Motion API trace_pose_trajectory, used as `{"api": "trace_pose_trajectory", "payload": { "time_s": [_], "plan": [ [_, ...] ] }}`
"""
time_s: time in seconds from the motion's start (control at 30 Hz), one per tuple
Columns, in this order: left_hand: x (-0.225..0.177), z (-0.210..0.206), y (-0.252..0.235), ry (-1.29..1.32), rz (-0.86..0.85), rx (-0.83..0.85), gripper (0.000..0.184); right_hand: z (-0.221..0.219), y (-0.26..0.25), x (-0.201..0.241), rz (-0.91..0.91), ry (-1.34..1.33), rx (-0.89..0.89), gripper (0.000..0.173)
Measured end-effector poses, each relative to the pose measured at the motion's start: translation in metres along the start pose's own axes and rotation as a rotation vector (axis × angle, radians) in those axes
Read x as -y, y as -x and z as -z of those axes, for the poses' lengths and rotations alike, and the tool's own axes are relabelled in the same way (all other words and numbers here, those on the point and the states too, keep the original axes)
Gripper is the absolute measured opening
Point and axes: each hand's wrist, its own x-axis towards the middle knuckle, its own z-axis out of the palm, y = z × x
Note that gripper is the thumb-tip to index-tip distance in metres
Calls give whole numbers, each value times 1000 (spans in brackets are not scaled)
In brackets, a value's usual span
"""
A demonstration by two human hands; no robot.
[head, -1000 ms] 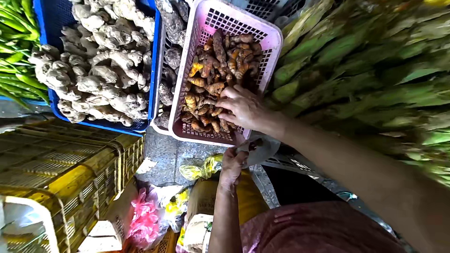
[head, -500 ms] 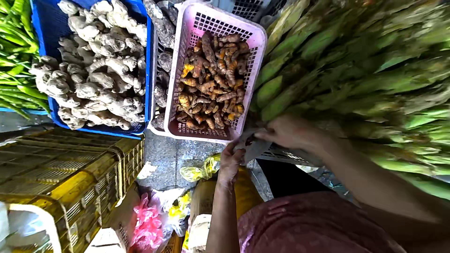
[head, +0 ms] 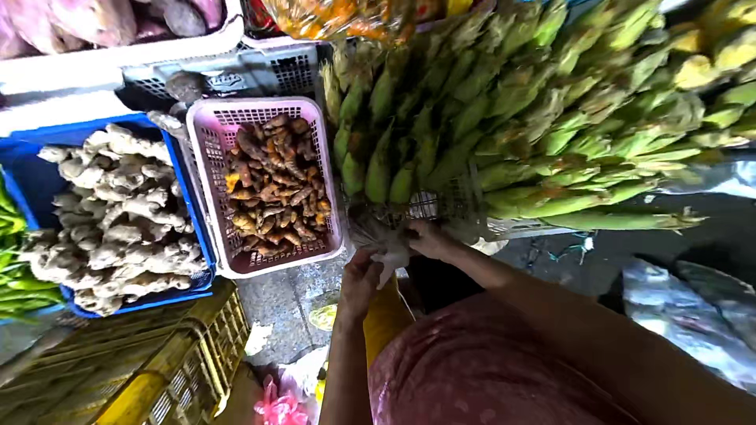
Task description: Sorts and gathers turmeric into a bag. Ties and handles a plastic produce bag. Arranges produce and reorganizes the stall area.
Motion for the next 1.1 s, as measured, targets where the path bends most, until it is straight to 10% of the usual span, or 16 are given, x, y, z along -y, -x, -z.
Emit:
{"api": "trace_pose_trajectory", "payload": {
  "time_s": [0.3, 0.5, 0.73, 1.1],
  "plan": [
    [-12, 13, -21, -711, 53, -53, 37, 7, 19, -22, -135, -18, -39, 35],
    [-15, 47, 30, -179, 307, -271, 43, 32, 24, 40, 119, 225, -241, 37],
    [-30, 88, -3, 173, 220, -718, 53, -20, -53, 117, 76, 41, 61, 52],
    [-24, 71, -27, 523, 218, -715, 37, -8, -79, 175, 142, 199, -13, 42]
  ]
}}
